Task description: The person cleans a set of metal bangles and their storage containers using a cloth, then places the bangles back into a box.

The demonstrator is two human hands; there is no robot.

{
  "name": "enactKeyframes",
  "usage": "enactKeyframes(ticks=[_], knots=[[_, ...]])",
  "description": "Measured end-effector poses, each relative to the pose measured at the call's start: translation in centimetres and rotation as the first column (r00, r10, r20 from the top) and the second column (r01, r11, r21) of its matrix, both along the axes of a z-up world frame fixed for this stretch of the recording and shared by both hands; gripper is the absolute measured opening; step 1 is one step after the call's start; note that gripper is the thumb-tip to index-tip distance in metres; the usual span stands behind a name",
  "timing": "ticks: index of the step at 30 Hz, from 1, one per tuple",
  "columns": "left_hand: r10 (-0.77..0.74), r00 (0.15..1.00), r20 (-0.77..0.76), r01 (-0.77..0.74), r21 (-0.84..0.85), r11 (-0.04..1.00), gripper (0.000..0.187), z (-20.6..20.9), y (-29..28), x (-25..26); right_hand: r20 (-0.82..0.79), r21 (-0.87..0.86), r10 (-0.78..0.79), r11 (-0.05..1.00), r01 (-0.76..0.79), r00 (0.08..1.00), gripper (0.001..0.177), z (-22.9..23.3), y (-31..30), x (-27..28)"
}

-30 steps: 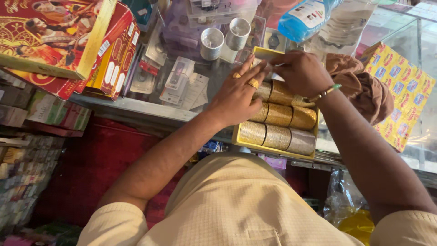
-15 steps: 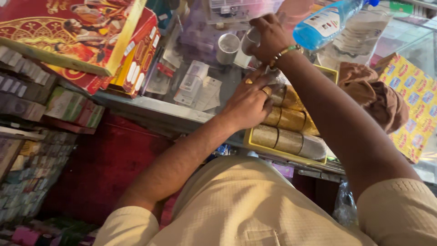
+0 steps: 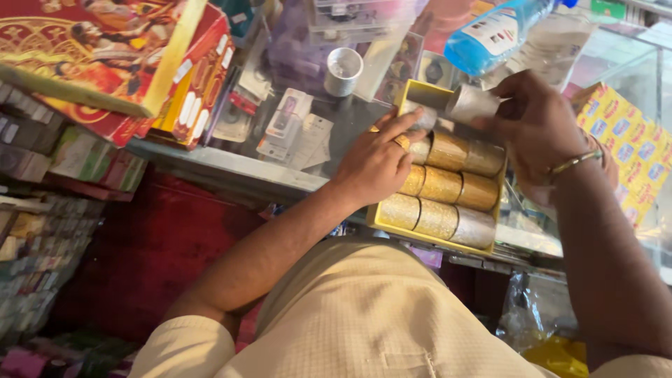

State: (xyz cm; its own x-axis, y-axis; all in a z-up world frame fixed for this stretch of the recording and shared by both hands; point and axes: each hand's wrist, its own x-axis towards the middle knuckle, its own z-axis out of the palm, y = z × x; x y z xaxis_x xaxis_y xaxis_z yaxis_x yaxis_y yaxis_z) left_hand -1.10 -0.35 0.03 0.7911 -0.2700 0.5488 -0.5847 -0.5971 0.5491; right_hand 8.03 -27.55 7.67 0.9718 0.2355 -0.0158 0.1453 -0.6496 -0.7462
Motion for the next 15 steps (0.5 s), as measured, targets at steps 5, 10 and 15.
enactKeyframes(ticks=[5,10,15], knots=[[-0.027,1.0,0.005,0.027,-0.013,1.0,0.036,0.5,0.1,0.1,0.435,-0.372,0.276,0.922,-0.109,0.857,0.032,-1.8,2.2,-0.5],[-0.021,0.999,0.025,0.022,-0.045,0.999,0.033,0.6,0.1,0.1,0.316,-0.251,0.154,0.965,-0.075,0.936,0.03,-2.4,3.4,-1.0],[-0.008,1.0,0.029,0.008,-0.023,1.0,0.032,0.4,0.1,0.1,0.411,-0.478,0.338,0.871,-0.115,0.847,0.026,-0.4,3.4,-0.8]])
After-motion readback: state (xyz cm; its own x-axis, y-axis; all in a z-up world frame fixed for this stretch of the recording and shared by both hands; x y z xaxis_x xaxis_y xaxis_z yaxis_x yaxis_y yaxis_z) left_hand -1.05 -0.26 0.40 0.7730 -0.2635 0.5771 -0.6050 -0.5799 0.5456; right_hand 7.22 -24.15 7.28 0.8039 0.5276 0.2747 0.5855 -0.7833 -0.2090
